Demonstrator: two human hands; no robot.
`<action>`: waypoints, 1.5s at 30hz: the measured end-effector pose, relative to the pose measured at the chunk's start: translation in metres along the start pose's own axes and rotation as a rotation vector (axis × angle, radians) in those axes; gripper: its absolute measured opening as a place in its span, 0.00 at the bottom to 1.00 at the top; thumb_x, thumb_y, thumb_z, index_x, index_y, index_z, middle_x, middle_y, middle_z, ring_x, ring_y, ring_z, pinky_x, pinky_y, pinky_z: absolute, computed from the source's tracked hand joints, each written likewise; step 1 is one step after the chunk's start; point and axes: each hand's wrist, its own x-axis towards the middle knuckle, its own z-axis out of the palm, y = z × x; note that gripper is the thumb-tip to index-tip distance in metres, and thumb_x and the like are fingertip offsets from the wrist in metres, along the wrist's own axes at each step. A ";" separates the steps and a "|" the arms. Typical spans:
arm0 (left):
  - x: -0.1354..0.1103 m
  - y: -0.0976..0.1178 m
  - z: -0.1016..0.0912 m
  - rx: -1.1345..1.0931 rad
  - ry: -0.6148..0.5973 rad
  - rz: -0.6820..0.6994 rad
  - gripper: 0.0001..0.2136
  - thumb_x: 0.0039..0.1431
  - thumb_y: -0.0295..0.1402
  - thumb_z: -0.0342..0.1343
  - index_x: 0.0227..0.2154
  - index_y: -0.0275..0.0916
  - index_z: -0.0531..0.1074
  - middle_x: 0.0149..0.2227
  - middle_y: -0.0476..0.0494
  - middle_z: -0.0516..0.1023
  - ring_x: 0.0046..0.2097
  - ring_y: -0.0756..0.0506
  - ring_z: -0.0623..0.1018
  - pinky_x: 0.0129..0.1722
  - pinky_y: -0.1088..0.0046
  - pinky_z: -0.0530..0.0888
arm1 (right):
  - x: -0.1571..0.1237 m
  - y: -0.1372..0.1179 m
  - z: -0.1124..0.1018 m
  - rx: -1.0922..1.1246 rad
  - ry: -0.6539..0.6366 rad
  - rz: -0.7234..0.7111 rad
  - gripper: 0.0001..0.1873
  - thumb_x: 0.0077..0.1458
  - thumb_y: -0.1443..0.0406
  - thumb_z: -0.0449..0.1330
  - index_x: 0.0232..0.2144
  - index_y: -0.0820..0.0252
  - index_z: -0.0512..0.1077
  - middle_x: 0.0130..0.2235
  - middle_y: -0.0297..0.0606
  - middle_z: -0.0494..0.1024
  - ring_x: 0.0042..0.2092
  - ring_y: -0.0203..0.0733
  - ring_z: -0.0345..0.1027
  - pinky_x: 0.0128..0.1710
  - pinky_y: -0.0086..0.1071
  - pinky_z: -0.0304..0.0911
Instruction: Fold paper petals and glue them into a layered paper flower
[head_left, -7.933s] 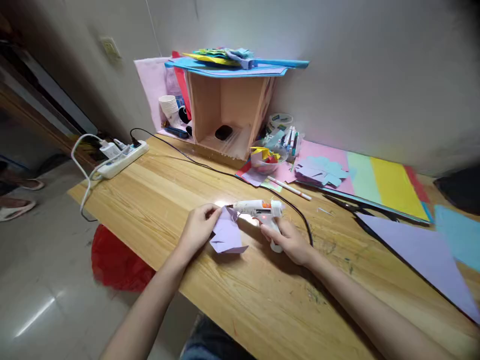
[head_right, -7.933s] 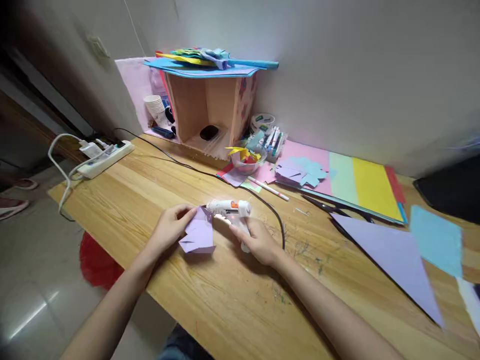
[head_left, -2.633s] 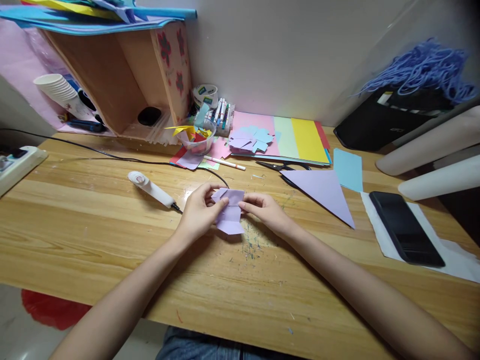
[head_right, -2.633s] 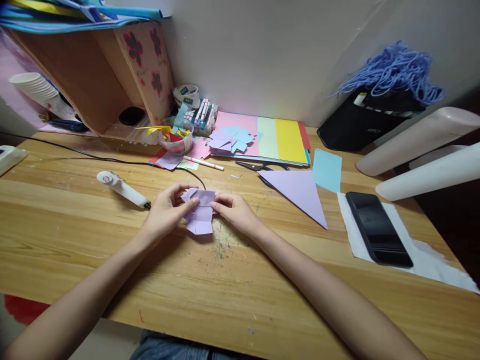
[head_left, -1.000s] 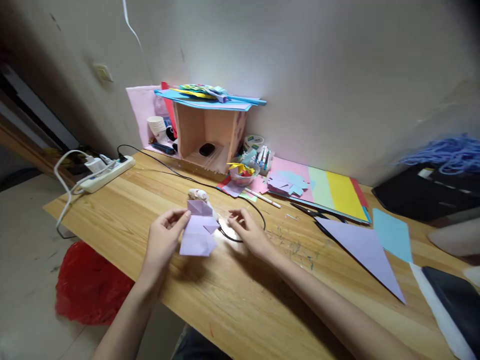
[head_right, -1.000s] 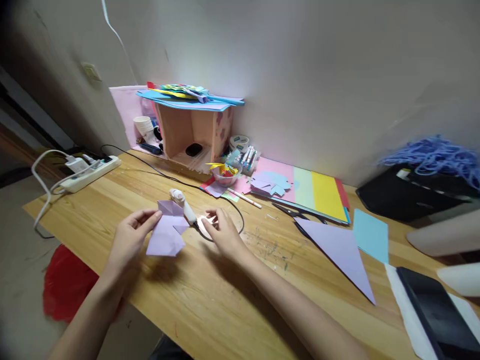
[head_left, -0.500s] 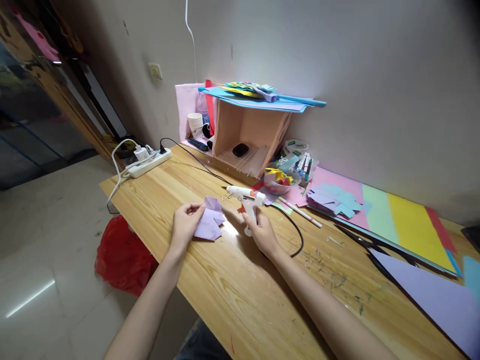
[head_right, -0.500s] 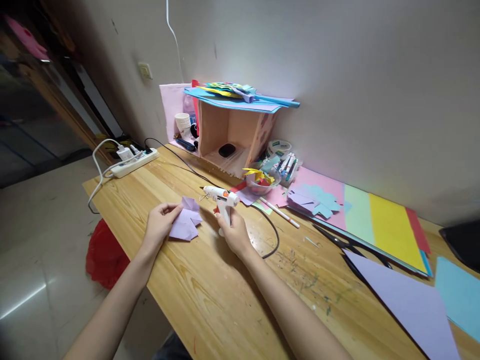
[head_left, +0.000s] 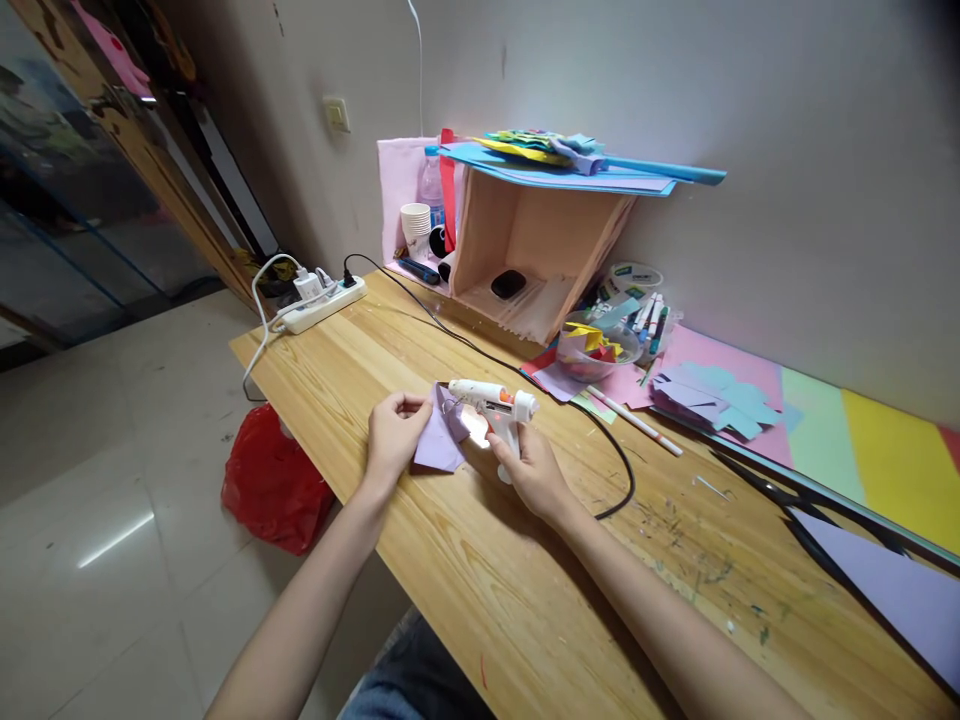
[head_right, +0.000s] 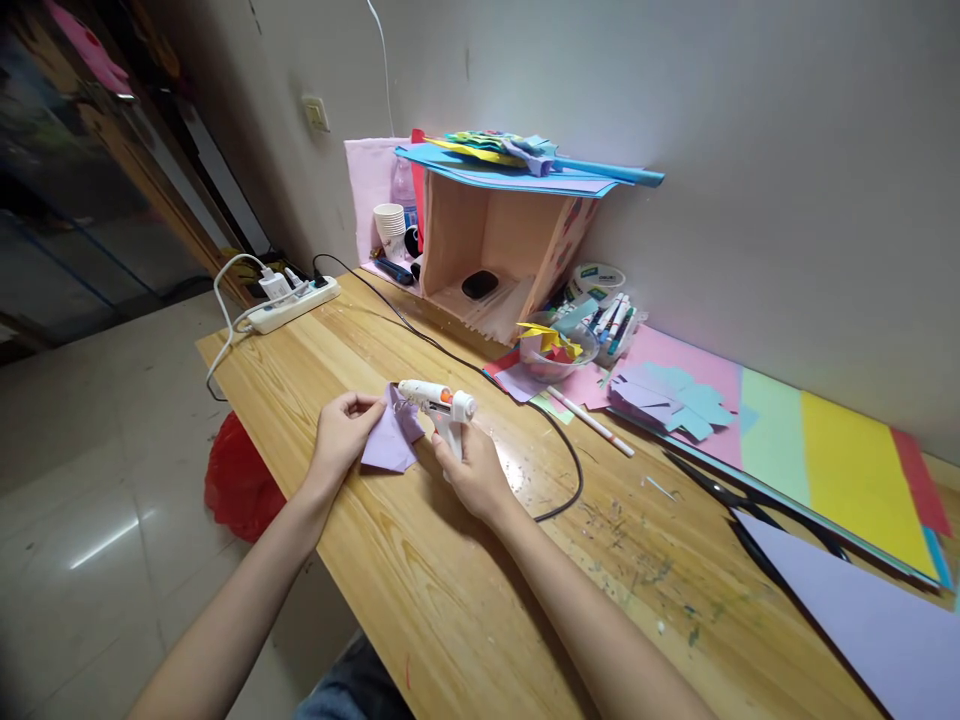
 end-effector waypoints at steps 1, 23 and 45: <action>0.000 0.000 0.001 0.002 0.002 0.004 0.11 0.43 0.37 0.58 0.26 0.32 0.72 0.27 0.43 0.75 0.28 0.49 0.73 0.27 0.76 0.68 | 0.000 0.000 0.000 -0.001 -0.004 0.002 0.13 0.54 0.58 0.49 0.32 0.61 0.67 0.27 0.35 0.71 0.28 0.38 0.62 0.27 0.29 0.54; -0.004 0.006 0.000 -0.021 0.006 0.000 0.09 0.44 0.34 0.58 0.26 0.32 0.71 0.27 0.43 0.74 0.29 0.49 0.73 0.28 0.76 0.69 | 0.001 0.000 0.001 -0.048 0.036 -0.009 0.13 0.53 0.58 0.50 0.27 0.61 0.66 0.25 0.33 0.71 0.25 0.37 0.61 0.25 0.28 0.54; -0.003 0.011 -0.009 -0.250 0.260 0.033 0.09 0.44 0.35 0.58 0.27 0.34 0.69 0.27 0.47 0.72 0.30 0.50 0.72 0.31 0.77 0.68 | 0.005 0.004 0.002 -0.002 0.064 0.048 0.15 0.53 0.59 0.50 0.34 0.64 0.69 0.29 0.37 0.74 0.28 0.38 0.64 0.26 0.28 0.56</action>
